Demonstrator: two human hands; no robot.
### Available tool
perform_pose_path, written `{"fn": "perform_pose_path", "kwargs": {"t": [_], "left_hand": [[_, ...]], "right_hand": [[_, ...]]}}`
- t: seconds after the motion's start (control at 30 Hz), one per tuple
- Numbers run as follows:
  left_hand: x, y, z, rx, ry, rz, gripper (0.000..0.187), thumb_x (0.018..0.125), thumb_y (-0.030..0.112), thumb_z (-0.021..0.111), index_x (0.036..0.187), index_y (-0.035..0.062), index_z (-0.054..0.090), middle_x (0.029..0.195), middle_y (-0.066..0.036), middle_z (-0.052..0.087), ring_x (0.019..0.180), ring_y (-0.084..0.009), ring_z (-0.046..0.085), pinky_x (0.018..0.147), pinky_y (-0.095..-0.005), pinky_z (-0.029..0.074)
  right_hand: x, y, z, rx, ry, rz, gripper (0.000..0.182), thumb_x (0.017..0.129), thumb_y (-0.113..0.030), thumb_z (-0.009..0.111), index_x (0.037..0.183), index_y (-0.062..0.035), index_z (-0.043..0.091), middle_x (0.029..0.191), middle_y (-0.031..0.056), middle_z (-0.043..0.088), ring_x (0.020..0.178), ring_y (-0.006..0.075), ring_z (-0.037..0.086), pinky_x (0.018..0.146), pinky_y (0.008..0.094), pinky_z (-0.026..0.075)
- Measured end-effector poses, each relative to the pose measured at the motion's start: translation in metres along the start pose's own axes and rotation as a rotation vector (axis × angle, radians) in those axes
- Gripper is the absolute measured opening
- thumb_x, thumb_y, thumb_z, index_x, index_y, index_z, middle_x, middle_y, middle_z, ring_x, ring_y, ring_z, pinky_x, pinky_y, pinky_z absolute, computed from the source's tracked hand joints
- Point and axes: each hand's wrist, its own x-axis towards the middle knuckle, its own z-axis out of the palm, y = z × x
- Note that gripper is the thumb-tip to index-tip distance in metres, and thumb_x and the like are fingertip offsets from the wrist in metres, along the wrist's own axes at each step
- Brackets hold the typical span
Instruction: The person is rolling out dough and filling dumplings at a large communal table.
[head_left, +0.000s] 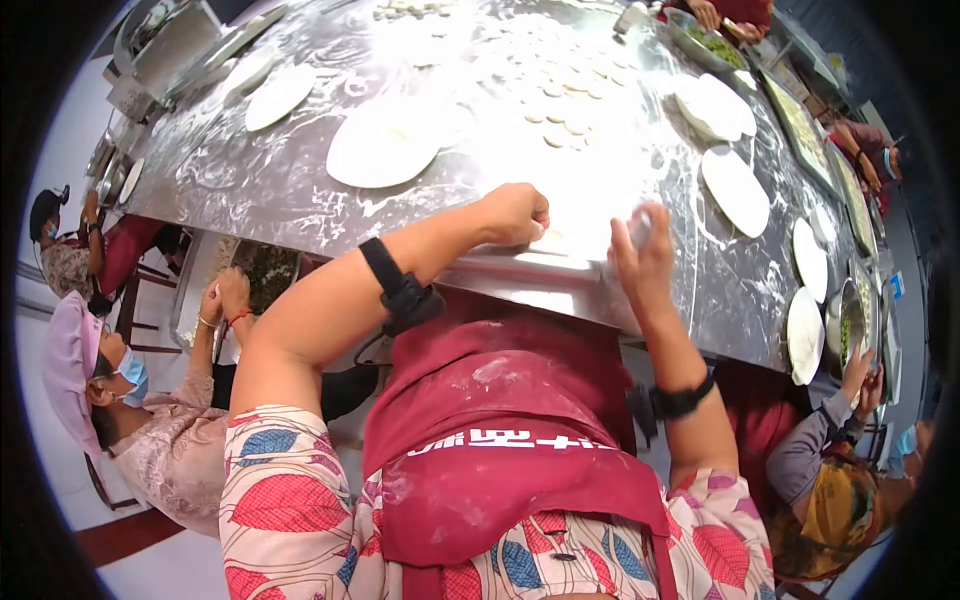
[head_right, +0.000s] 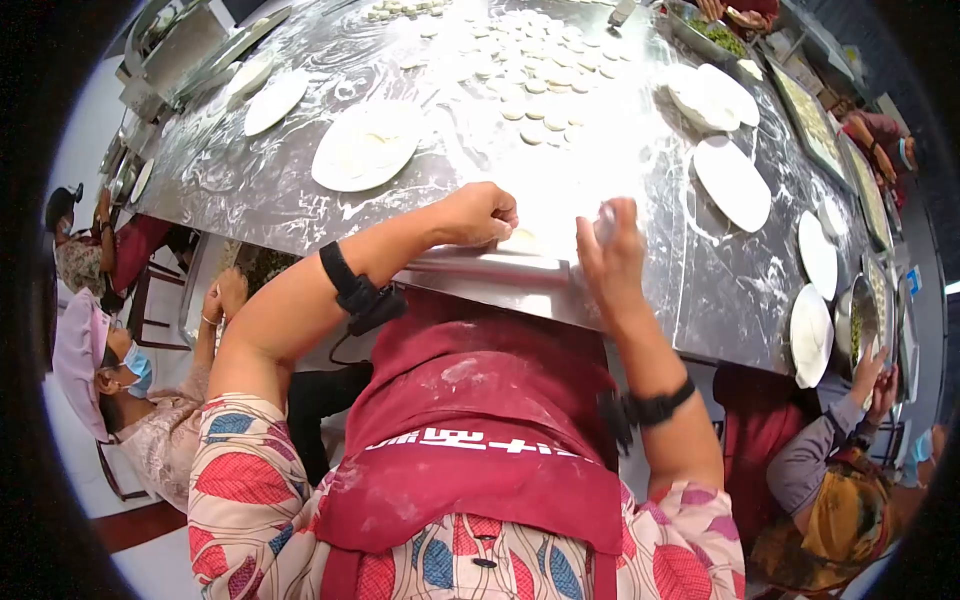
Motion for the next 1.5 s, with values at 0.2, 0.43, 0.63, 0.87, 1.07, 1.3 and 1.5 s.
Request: {"fn": "perform_pose_path", "kwargs": {"t": [0.2, 0.43, 0.63, 0.87, 1.07, 1.3, 1.5], "left_hand": [[0.016, 0.006, 0.001, 0.087, 0.017, 0.025, 0.018, 0.074, 0.013, 0.060, 0.087, -0.0002, 0.064, 0.079, -0.016, 0.065, 0.075, -0.0248, 0.062, 0.070, -0.0339, 0.047], [0.003, -0.005, 0.005, -0.006, -0.039, 0.030, 0.021, 0.074, 0.015, 0.061, 0.086, -0.0017, 0.063, 0.074, -0.016, 0.064, 0.073, -0.0258, 0.061, 0.069, -0.0337, 0.047], [0.024, 0.008, 0.008, 0.093, 0.047, 0.018, 0.020, 0.077, 0.017, 0.060, 0.088, 0.0013, 0.066, 0.078, -0.018, 0.065, 0.075, -0.0309, 0.061, 0.070, -0.0377, 0.047], [-0.001, 0.004, 0.003, -0.061, -0.106, -0.049, 0.019, 0.073, 0.014, 0.062, 0.087, 0.0010, 0.064, 0.079, -0.017, 0.064, 0.076, -0.0294, 0.061, 0.069, -0.0366, 0.047], [0.015, 0.011, 0.006, 0.092, 0.043, 0.007, 0.021, 0.077, 0.018, 0.059, 0.087, -0.0005, 0.064, 0.080, -0.019, 0.065, 0.078, -0.0289, 0.062, 0.071, -0.0373, 0.047], [0.007, 0.004, 0.006, -0.002, -0.052, -0.052, 0.022, 0.073, 0.012, 0.062, 0.090, -0.0007, 0.063, 0.080, -0.018, 0.064, 0.076, -0.0275, 0.061, 0.069, -0.0356, 0.046], [0.017, 0.005, 0.008, 0.104, 0.100, 0.057, 0.022, 0.075, 0.014, 0.060, 0.091, -0.0011, 0.063, 0.081, -0.019, 0.064, 0.075, -0.0276, 0.061, 0.069, -0.0354, 0.046]], "right_hand": [[0.039, 0.007, 0.019, -0.016, -0.049, 0.085, 0.027, 0.081, -0.010, 0.064, 0.094, -0.0040, 0.042, 0.061, 0.0130, 0.054, 0.049, 0.0229, 0.057, 0.046, 0.0346, 0.043], [-0.009, -0.009, -0.003, 0.004, -0.034, 0.049, 0.028, 0.079, -0.007, 0.064, 0.096, -0.0029, 0.041, 0.063, 0.0175, 0.054, 0.050, 0.0303, 0.056, 0.048, 0.0381, 0.043], [0.042, 0.007, 0.021, -0.057, -0.026, 0.028, 0.029, 0.079, -0.008, 0.064, 0.096, -0.0025, 0.042, 0.064, 0.0163, 0.054, 0.053, 0.0337, 0.056, 0.049, 0.0386, 0.043], [-0.028, -0.012, -0.012, 0.042, -0.035, 0.086, 0.028, 0.081, -0.008, 0.063, 0.097, -0.0032, 0.041, 0.062, 0.0140, 0.054, 0.052, 0.0263, 0.059, 0.048, 0.0355, 0.045], [0.042, 0.011, 0.026, -0.098, -0.014, 0.073, 0.030, 0.080, -0.009, 0.064, 0.098, -0.0019, 0.042, 0.068, 0.0196, 0.054, 0.059, 0.0387, 0.057, 0.054, 0.0427, 0.044], [-0.029, -0.022, -0.014, 0.045, -0.052, 0.169, 0.028, 0.081, -0.009, 0.063, 0.097, -0.0031, 0.041, 0.064, 0.0182, 0.053, 0.058, 0.0367, 0.058, 0.052, 0.0416, 0.044], [0.034, 0.009, 0.021, -0.119, 0.011, 0.054, 0.031, 0.080, -0.010, 0.065, 0.098, -0.0022, 0.042, 0.067, 0.0217, 0.055, 0.059, 0.0416, 0.055, 0.052, 0.0427, 0.044]]}}
